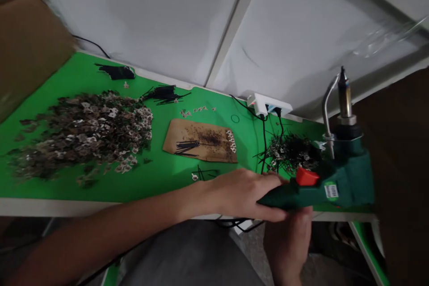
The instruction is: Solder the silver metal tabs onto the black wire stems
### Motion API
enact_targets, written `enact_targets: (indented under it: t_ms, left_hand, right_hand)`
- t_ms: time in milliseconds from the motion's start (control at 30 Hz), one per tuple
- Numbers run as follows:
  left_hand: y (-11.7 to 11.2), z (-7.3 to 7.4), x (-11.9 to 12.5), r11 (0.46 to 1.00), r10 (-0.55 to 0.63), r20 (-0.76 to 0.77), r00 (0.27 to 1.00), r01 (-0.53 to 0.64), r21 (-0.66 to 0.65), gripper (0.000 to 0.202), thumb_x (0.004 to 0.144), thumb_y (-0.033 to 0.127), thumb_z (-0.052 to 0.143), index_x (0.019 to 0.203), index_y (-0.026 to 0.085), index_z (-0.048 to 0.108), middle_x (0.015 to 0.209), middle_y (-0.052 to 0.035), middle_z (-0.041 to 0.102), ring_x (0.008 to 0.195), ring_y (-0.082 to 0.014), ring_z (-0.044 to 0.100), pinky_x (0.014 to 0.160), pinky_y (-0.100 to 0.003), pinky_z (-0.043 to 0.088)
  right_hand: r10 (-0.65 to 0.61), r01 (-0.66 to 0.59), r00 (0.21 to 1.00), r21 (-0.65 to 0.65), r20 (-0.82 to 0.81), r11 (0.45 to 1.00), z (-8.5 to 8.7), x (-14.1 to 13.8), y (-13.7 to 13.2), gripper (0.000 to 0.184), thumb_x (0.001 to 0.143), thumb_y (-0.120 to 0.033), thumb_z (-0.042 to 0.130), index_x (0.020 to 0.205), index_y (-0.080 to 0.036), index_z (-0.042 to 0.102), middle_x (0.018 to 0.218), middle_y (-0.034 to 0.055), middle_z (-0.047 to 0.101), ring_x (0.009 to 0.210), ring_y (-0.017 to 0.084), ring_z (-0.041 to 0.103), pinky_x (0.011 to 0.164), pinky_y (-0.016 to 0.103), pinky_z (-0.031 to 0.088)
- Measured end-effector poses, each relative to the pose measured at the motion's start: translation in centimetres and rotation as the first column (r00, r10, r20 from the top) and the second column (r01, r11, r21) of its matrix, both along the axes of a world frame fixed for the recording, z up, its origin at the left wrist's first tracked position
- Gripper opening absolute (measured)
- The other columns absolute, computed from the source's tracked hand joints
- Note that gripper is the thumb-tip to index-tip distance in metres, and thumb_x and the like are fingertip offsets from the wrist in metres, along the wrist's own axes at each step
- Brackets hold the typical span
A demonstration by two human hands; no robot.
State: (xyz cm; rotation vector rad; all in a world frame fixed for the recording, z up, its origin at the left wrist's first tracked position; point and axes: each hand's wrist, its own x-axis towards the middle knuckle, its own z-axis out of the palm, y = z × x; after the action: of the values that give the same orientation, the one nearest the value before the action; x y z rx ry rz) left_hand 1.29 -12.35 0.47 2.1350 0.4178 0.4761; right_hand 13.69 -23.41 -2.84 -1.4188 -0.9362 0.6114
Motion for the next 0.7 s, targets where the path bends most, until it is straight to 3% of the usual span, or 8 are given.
enact_targets:
  t_ms: [100, 200, 267, 367, 467, 600, 700]
  left_hand:
    - [0.2, 0.8, -0.2, 0.995, -0.025, -0.074, 0.997, 0.032, 0.096, 0.044, 0.096, 0.052, 0.060, 0.118, 0.015, 0.057, 0.103, -0.0085, 0.074, 0.088, -0.0226, 0.072, 0.066, -0.027, 0.046]
    - [0.9, 1.8, -2.3, 0.971, 0.008, -0.126, 0.992, 0.022, 0.238, 0.043, 0.097, 0.056, 0.055, 0.113, 0.016, 0.061, 0.105, -0.0090, 0.073, 0.090, -0.0235, 0.071, 0.069, -0.030, 0.048]
    - [1.1, 2.1, -5.1, 0.941, 0.104, -0.096, 0.990, -0.067, 0.332, 0.030, 0.100, 0.045, 0.056, 0.108, 0.017, 0.063, 0.104, -0.0061, 0.071, 0.092, -0.0209, 0.069, 0.075, -0.030, 0.048]
    - [0.8, 1.2, -9.9, 0.868, 0.301, -0.124, 0.946, -0.218, 0.446, 0.013, 0.099, 0.028, 0.059, 0.107, 0.018, 0.064, 0.103, -0.0047, 0.069, 0.097, -0.0220, 0.065, 0.083, -0.033, 0.047]
    - [-0.2, -0.6, -12.7, 0.836, 0.350, -0.134, 0.927, -0.244, 0.492, 0.013, 0.098, 0.023, 0.058, 0.107, 0.019, 0.067, 0.103, -0.0044, 0.068, 0.098, -0.0222, 0.062, 0.088, -0.036, 0.045]
    - [-1.2, -2.4, -12.8, 0.797, 0.379, -0.185, 0.907, -0.218, 0.563, 0.013, 0.097, 0.016, 0.057, 0.094, 0.019, 0.070, 0.092, -0.0031, 0.068, 0.087, -0.0206, 0.061, 0.080, -0.035, 0.043]
    - [-1.5, -2.7, -12.3, 0.788, 0.380, -0.214, 0.900, -0.194, 0.584, 0.016, 0.097, 0.013, 0.057, 0.087, 0.017, 0.070, 0.088, -0.0037, 0.068, 0.079, -0.0195, 0.060, 0.074, -0.033, 0.043]
  right_hand:
    - [-0.024, 0.034, 0.993, 0.078, -0.116, 0.996, 2.3, -0.9, 2.9, 0.044, 0.088, -0.061, 0.061, 0.107, -0.023, 0.073, 0.113, 0.0093, 0.074, 0.107, 0.029, 0.066, 0.090, 0.046, 0.053]
    - [-0.067, 0.101, 0.963, 0.118, -0.260, 0.988, 4.0, -0.9, 4.5, 0.037, 0.080, -0.056, 0.075, 0.097, -0.023, 0.075, 0.093, 0.0038, 0.075, 0.089, 0.024, 0.070, 0.077, 0.038, 0.056]
    - [-0.043, 0.095, 0.961, 0.181, -0.274, 0.979, 4.4, -0.4, 5.0, 0.036, 0.079, -0.055, 0.077, 0.092, -0.021, 0.075, 0.087, 0.0027, 0.073, 0.071, 0.019, 0.067, 0.061, 0.033, 0.053]
    - [-0.011, 0.074, 0.966, 0.233, -0.258, 0.970, 4.1, 0.9, 5.2, 0.034, 0.080, -0.051, 0.077, 0.090, -0.018, 0.074, 0.086, 0.0026, 0.070, 0.049, 0.011, 0.054, 0.043, 0.028, 0.039]
    - [0.002, 0.044, 0.960, 0.158, -0.280, 0.986, 3.0, 2.0, 4.8, 0.036, 0.079, -0.051, 0.077, 0.090, -0.017, 0.073, 0.086, 0.0024, 0.068, 0.043, 0.008, 0.046, 0.040, 0.027, 0.033]
    - [0.007, 0.033, 0.952, 0.126, -0.307, 0.991, 1.2, 2.2, 4.0, 0.033, 0.080, -0.050, 0.076, 0.088, -0.018, 0.074, 0.085, 0.0023, 0.069, 0.042, 0.008, 0.047, 0.039, 0.026, 0.032]
    - [0.030, 0.020, 0.940, 0.141, -0.339, 0.990, 0.4, 1.9, 3.8, 0.029, 0.083, -0.047, 0.073, 0.086, -0.018, 0.074, 0.083, 0.0025, 0.068, 0.042, 0.008, 0.047, 0.040, 0.025, 0.034]
